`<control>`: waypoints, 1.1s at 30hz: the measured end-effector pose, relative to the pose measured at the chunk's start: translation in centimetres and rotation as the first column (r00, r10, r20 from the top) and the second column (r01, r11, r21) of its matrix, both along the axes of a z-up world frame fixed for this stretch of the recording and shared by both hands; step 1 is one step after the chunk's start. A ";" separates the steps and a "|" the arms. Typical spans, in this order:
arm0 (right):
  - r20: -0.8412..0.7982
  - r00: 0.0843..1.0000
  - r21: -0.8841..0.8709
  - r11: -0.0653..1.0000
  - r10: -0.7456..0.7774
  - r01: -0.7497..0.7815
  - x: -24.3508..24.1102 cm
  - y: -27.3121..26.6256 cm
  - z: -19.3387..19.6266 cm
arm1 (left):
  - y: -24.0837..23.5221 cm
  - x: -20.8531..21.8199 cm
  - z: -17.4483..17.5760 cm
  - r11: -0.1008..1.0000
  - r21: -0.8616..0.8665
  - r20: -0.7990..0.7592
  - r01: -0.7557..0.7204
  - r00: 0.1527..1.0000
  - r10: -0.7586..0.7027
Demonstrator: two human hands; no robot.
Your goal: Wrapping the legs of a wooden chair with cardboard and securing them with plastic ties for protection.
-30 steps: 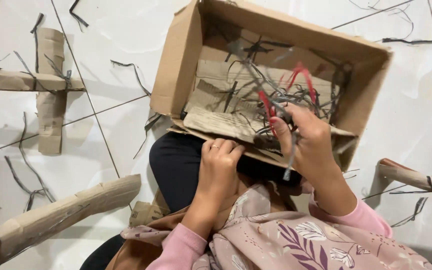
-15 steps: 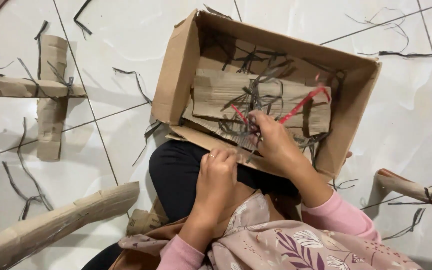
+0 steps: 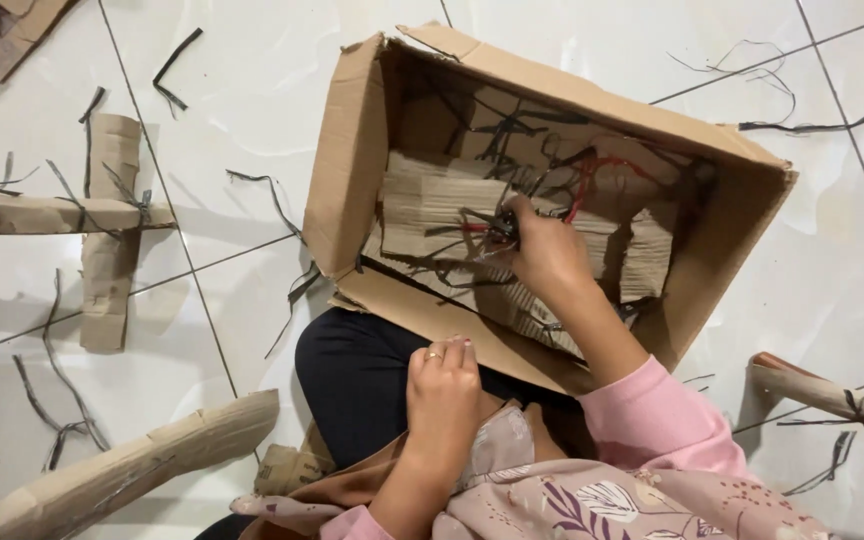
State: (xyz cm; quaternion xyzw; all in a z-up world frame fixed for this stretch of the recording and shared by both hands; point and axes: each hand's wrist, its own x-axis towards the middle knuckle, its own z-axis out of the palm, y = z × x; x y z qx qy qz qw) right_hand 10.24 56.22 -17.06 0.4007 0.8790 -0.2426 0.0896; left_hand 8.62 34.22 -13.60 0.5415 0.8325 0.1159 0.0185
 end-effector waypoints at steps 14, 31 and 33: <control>-0.398 0.911 0.212 0.977 0.110 -0.026 1.6 -2.8 0.0 | -0.1 1.3 -1.5 0.998 -0.058 -0.202 -0.025 0.979 0.013; -0.843 0.212 0.390 0.834 0.494 -0.390 -0.1 -16.4 11.1 | -11.7 -2.2 -5.3 0.865 0.297 0.212 -0.404 0.911 0.352; -0.793 0.054 0.513 0.712 0.607 -0.480 -2.3 -19.6 13.8 | -16.2 -3.4 -2.3 0.768 0.391 0.283 -0.506 0.861 0.423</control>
